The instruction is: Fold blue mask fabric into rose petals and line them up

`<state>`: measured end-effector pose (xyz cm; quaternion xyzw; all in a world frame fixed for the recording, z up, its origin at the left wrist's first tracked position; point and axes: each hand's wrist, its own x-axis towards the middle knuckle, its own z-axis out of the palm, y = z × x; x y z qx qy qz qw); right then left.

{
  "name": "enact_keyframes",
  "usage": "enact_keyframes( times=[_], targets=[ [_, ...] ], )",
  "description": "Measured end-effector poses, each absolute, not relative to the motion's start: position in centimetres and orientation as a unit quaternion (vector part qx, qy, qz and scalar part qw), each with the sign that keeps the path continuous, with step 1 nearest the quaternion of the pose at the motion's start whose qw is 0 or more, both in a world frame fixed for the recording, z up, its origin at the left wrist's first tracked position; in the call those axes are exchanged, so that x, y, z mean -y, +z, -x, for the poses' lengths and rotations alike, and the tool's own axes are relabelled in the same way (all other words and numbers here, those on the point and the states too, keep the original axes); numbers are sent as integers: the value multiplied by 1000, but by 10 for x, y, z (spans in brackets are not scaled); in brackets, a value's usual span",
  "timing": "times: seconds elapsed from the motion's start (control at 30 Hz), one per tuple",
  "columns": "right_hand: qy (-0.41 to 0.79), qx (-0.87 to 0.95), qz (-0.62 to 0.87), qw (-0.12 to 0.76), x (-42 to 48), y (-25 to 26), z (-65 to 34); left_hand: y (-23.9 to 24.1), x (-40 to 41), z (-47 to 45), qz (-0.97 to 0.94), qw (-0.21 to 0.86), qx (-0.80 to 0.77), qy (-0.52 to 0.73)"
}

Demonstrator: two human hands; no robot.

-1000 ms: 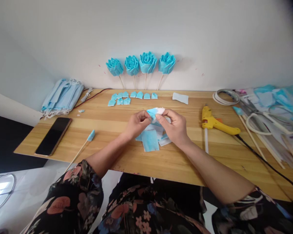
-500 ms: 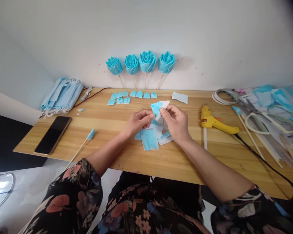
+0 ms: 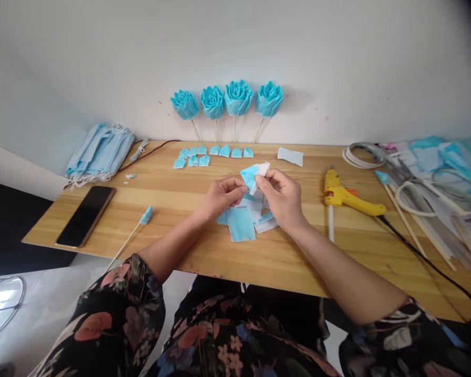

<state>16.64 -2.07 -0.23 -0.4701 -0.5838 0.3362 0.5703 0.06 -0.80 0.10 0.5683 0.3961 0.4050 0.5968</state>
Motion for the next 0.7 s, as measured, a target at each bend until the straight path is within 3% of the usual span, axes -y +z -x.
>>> enact_keyframes(
  times=[0.7],
  targets=[
    [307, 616, 485, 540, 24, -1, -164, 8, 9, -1, -585, 581, -404, 395]
  ],
)
